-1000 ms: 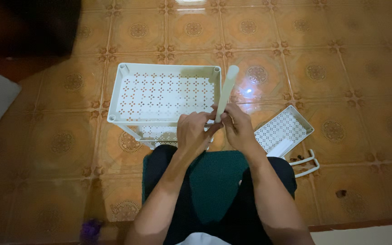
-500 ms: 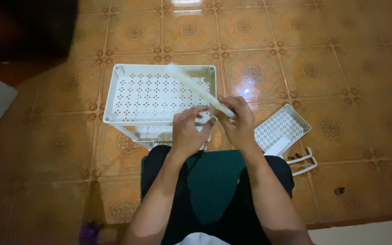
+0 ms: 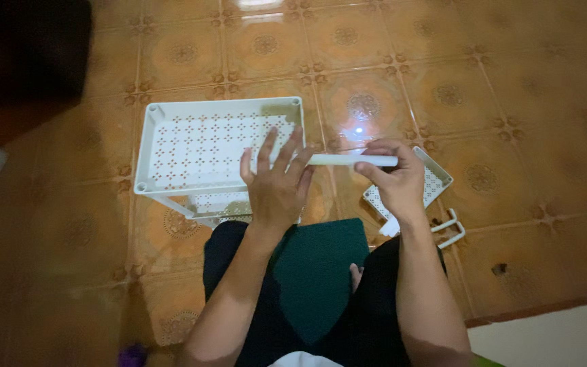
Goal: The person assembles a white plastic storage rack by inserting vertical and horizontal rods into the corners of perforated trays. They connect the trays to form a multi-tiered structure with wheels, working on a green mat on a tiled floor.
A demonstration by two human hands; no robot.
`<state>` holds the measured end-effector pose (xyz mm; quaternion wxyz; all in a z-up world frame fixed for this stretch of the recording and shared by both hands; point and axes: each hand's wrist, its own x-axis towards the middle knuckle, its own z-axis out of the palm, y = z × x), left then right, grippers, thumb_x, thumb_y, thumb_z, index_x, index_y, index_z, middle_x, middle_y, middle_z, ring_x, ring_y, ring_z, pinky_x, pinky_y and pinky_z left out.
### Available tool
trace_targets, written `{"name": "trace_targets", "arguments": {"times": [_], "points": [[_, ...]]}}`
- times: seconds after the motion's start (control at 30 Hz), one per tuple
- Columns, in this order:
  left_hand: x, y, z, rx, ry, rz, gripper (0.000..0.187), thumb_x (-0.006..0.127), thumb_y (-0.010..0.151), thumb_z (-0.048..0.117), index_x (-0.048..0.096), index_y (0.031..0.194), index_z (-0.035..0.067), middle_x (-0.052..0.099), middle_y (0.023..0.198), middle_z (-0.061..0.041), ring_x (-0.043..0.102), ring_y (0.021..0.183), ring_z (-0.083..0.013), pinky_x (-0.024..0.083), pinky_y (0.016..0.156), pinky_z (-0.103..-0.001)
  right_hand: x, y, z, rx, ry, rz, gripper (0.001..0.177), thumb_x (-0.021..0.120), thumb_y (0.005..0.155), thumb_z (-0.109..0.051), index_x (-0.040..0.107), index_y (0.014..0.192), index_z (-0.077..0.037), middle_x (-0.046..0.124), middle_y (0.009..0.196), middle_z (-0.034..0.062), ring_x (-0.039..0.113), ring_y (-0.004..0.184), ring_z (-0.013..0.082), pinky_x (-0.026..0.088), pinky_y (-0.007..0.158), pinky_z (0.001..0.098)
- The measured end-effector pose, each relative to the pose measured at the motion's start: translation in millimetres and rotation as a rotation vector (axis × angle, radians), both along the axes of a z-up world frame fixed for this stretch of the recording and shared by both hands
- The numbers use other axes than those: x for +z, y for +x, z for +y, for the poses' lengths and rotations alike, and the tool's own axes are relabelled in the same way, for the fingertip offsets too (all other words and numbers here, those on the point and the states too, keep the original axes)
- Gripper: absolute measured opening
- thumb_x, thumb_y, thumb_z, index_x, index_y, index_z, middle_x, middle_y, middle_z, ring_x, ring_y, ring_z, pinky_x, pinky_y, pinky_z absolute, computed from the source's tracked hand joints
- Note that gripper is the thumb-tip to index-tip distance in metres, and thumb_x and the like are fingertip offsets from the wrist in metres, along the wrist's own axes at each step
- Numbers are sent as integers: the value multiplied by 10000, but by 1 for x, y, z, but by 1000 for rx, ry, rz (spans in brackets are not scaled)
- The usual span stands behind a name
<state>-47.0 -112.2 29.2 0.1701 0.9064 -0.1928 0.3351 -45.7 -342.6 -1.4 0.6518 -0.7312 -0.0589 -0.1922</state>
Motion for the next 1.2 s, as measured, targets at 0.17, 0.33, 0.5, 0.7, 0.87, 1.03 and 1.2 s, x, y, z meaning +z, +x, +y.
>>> {"name": "trace_targets", "arguments": {"times": [0.17, 0.33, 0.5, 0.7, 0.87, 1.03, 1.2], "points": [[-6, 2, -32, -192, -46, 88, 371, 754, 965, 330, 717, 1308, 193, 697, 1165, -19, 574, 1148, -258, 398, 974, -478, -4, -6, -27, 22, 424, -56, 417, 755, 934, 60, 512, 1249, -64, 703, 948, 71, 645, 716, 119, 513, 593, 261], [-23, -7, -79, -378, -260, 277, 457, 743, 976, 327, 621, 1388, 170, 727, 1048, -66, 647, 990, -257, 519, 863, -386, -4, -21, -41, -47, 259, -65, 400, 730, 966, 61, 545, 1312, -20, 726, 1044, 92, 663, 819, 113, 536, 674, 255], [-41, -11, -124, -674, -689, 761, 602, 681, 975, 223, 473, 1531, 121, 748, 977, -118, 729, 818, -189, 563, 736, -329, 0, -47, -57, -108, -94, 17, 454, 708, 983, 14, 621, 1426, -40, 642, 1106, 66, 645, 884, 101, 565, 718, 242], [-66, -13, -182, -729, -839, 914, 482, 674, 1009, 146, 545, 1466, 65, 726, 1040, -112, 656, 723, -94, 536, 648, -273, 4, -72, -97, -264, -352, 260, 400, 630, 1048, -84, 676, 1444, -127, 701, 863, 26, 625, 765, 96, 546, 718, 273], [-91, 0, -228, -887, -963, 1050, 405, 653, 1043, 133, 556, 1422, 29, 723, 1096, -85, 646, 826, -65, 534, 715, -240, 0, -76, -141, -237, -110, 340, 434, 675, 995, -60, 558, 1412, -56, 736, 1008, 86, 651, 831, 104, 541, 697, 264], [-127, 7, -267, -901, -945, 1094, 334, 659, 1041, 141, 626, 1350, 17, 741, 1082, -84, 692, 886, -91, 587, 753, -251, -39, -76, -186, -224, 65, 373, 387, 685, 999, -56, 575, 1365, 3, 755, 1142, 119, 706, 947, 114, 576, 778, 247], [-183, 21, -303, -707, -685, 1282, 357, 677, 981, 172, 673, 1317, 51, 761, 949, -94, 718, 786, -116, 602, 688, -278, -123, -74, -205, -412, 111, 606, 521, 684, 933, -77, 536, 1432, -43, 747, 1148, 97, 728, 898, 121, 612, 741, 259]]}}
